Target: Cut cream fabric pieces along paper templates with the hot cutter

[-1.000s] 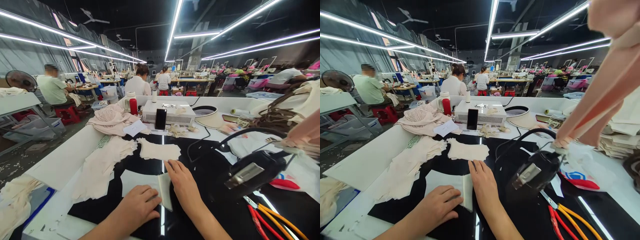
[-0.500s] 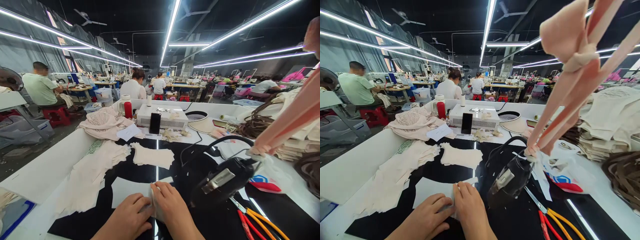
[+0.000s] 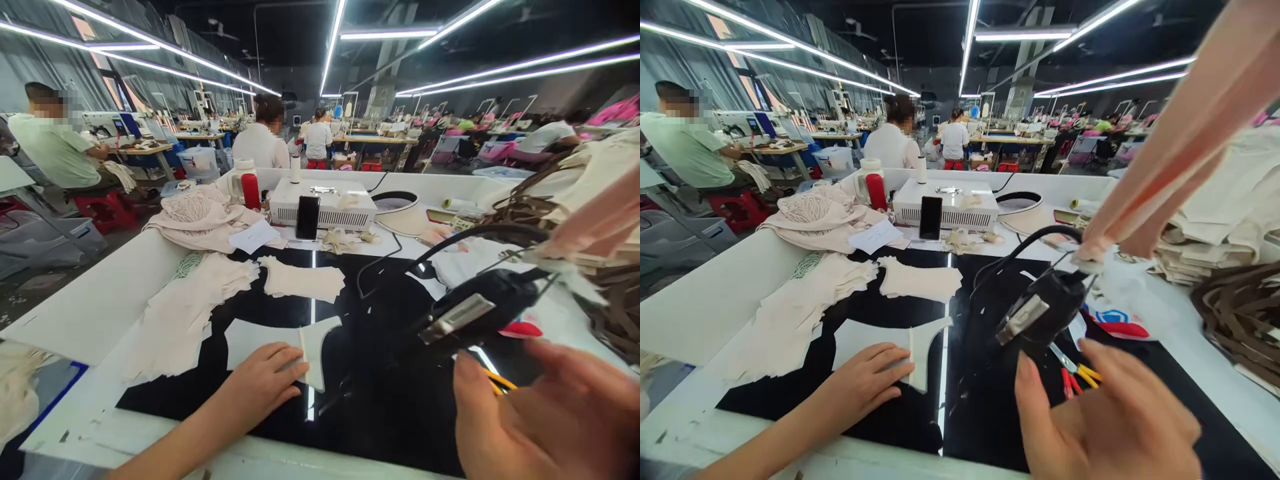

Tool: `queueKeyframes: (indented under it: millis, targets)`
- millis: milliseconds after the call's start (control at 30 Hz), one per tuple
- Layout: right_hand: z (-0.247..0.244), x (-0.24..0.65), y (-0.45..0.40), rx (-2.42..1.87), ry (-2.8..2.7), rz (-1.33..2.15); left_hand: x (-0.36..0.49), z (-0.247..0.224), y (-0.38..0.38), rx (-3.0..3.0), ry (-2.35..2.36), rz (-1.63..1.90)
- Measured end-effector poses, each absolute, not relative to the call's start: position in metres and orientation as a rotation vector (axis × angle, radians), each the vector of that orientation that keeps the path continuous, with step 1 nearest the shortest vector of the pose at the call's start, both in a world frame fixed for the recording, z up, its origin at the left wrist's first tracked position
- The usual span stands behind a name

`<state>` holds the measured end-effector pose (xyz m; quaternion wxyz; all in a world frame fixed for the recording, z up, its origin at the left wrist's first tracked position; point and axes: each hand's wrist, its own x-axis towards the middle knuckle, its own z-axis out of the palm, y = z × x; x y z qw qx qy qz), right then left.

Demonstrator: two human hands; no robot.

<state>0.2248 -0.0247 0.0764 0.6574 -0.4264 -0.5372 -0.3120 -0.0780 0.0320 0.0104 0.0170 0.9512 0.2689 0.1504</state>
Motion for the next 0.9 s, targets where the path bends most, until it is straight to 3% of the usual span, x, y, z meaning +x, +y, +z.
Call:
queueKeyframes:
  millis: [133,333,900]
  targets:
    - [0.089,0.217,-0.012,-1.069,-1.100,-0.033,-0.081,0.016,0.031,2.891,0.822,0.426]
    - [0.087,0.208,-0.006,-1.108,-1.032,0.320,-0.085,0.025,0.036,2.933,0.839,0.498]
    - [0.087,0.169,0.004,-0.836,-1.170,0.542,-0.080,0.019,0.036,3.029,0.750,0.419]
